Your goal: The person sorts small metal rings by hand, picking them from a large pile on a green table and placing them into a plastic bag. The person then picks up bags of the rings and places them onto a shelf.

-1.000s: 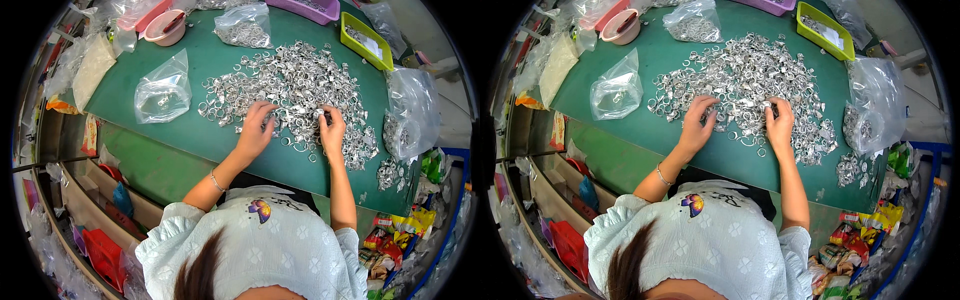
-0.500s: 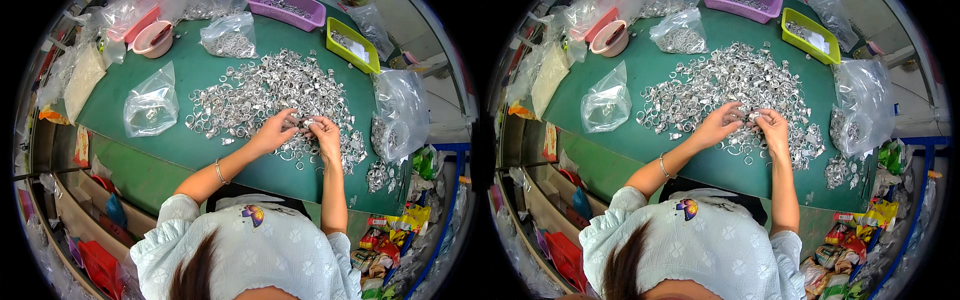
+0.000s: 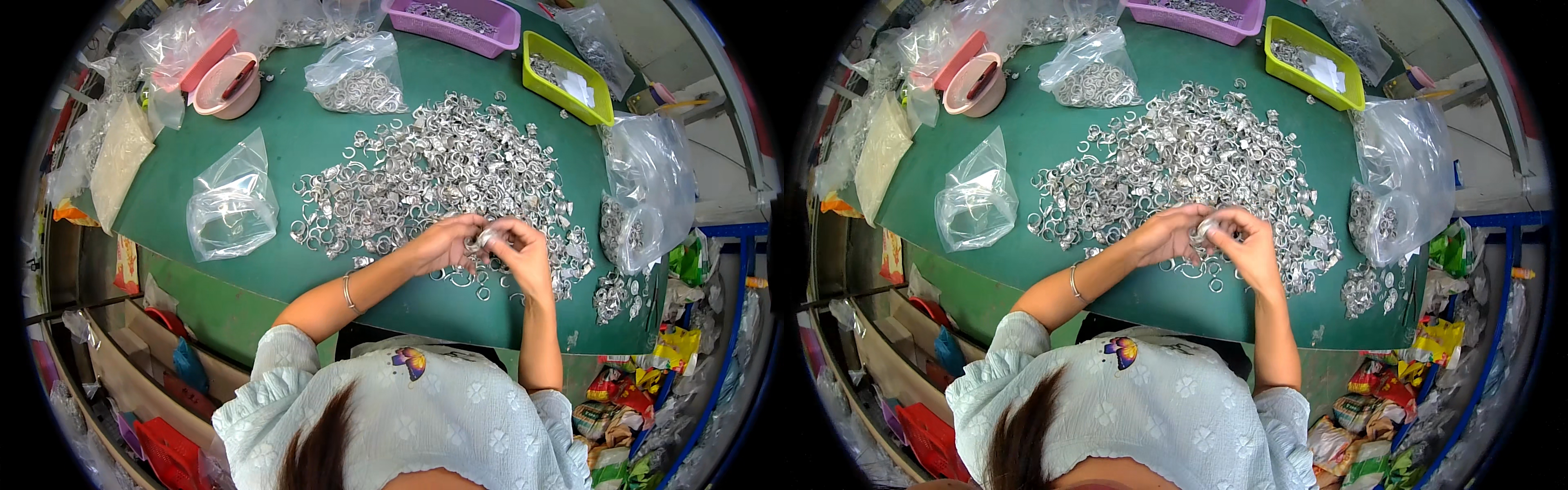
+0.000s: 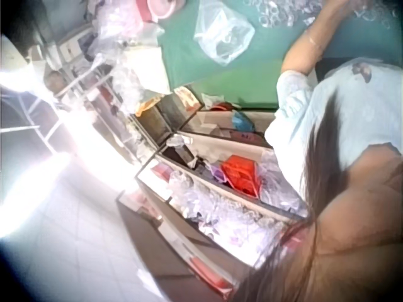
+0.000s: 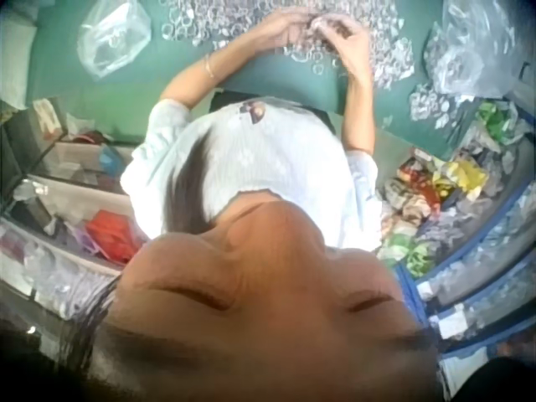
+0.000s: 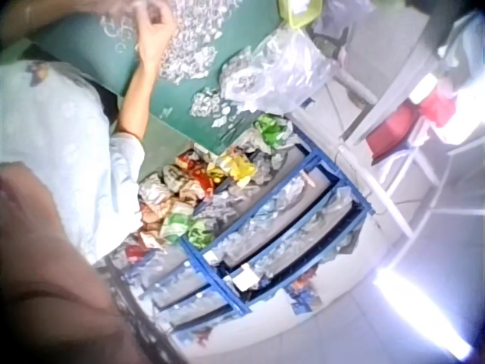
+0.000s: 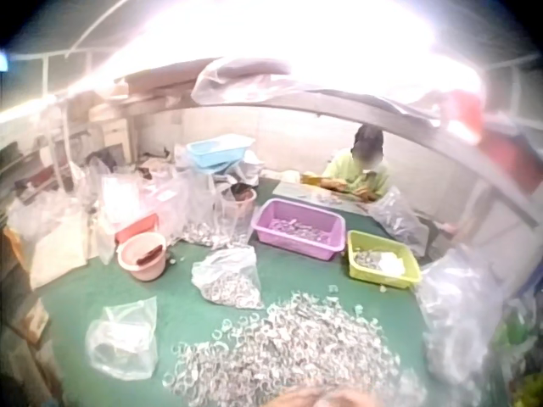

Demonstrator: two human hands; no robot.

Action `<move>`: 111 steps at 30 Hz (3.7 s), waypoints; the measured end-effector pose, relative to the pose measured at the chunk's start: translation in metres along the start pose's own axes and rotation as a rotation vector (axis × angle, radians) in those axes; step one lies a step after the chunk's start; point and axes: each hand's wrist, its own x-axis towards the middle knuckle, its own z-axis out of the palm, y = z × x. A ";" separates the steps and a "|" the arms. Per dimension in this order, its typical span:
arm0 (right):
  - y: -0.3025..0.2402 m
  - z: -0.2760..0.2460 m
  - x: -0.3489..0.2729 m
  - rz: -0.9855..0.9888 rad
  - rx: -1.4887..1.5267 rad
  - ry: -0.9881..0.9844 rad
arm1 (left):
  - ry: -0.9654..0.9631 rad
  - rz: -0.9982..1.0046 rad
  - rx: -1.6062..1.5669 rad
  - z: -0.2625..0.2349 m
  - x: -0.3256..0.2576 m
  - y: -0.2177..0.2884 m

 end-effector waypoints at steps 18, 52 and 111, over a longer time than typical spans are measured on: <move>-0.011 0.001 0.057 -0.310 -0.504 -0.257 | 0.408 -0.062 -0.298 -0.007 -0.010 0.013; 0.006 0.039 0.102 -0.567 -1.014 -0.254 | -0.204 -0.280 0.333 0.000 -0.010 0.001; -0.022 0.097 0.116 -0.409 -0.686 -0.546 | -0.337 -0.211 0.622 -0.014 0.003 -0.024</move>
